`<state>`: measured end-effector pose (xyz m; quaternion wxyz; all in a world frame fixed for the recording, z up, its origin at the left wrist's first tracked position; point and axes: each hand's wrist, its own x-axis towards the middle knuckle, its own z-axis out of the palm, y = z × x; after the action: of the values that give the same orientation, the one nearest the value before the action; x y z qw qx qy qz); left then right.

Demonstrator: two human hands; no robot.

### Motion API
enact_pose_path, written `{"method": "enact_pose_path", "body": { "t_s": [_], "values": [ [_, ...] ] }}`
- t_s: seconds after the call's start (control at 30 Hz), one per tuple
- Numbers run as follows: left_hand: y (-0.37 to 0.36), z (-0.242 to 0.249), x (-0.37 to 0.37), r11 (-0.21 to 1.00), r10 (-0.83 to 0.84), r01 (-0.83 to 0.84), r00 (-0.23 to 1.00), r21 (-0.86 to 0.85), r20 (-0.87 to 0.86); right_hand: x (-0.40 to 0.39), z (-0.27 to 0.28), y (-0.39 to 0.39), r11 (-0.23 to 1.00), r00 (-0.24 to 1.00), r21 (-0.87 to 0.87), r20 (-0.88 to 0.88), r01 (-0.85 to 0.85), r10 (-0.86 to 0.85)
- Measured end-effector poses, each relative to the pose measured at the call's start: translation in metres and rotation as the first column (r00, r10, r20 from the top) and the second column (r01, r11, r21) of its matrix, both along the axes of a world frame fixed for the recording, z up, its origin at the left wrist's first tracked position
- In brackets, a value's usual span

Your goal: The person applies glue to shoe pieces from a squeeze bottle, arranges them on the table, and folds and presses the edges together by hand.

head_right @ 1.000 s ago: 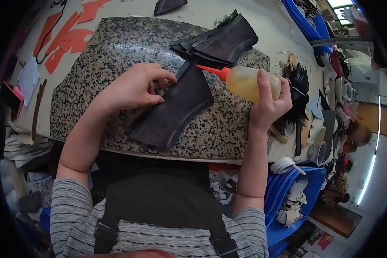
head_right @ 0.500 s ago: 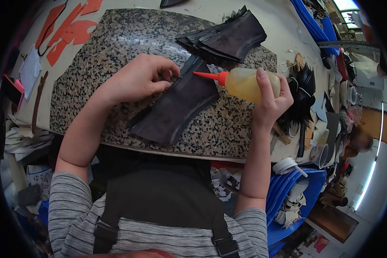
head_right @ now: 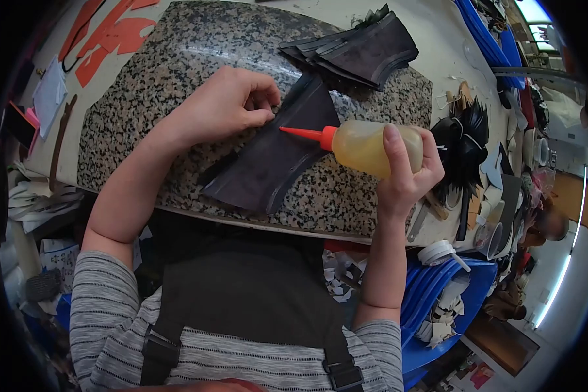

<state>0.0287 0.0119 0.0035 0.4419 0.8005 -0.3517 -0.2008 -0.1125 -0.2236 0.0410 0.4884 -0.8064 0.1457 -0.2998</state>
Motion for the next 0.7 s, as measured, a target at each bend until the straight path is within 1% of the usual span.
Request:
{"method": "enact_pose_path", "body": {
  "t_s": [0.07,0.17,0.23,0.37,0.57,0.7],
  "values": [
    [-0.001,0.000,0.000,1.000,0.005,-0.005,1.000,-0.002,0.011,-0.003,-0.001,0.005,1.000,1.000,-0.013,0.005,-0.002,0.002],
    [0.000,0.000,0.000,1.000,0.013,-0.012,1.000,-0.009,0.027,-0.009,0.000,0.012,0.998,1.000,0.069,-0.007,-0.001,0.001],
    [-0.001,-0.002,0.000,1.000,0.017,-0.016,1.000,-0.027,0.019,-0.012,-0.001,0.016,0.997,1.000,0.078,-0.008,0.000,0.001],
    [-0.001,-0.003,-0.001,0.999,0.003,-0.003,1.000,-0.037,-0.003,-0.018,-0.003,0.021,0.999,1.000,0.045,-0.005,-0.010,0.011],
    [0.000,-0.003,-0.001,0.999,-0.020,0.020,1.000,-0.026,0.000,-0.027,-0.003,0.035,0.988,0.999,0.151,-0.020,-0.034,0.038],
    [-0.001,-0.004,-0.001,0.999,-0.023,0.023,1.000,-0.031,0.015,-0.033,-0.004,0.043,0.985,0.998,0.164,-0.028,-0.047,0.053]
  ]
}}
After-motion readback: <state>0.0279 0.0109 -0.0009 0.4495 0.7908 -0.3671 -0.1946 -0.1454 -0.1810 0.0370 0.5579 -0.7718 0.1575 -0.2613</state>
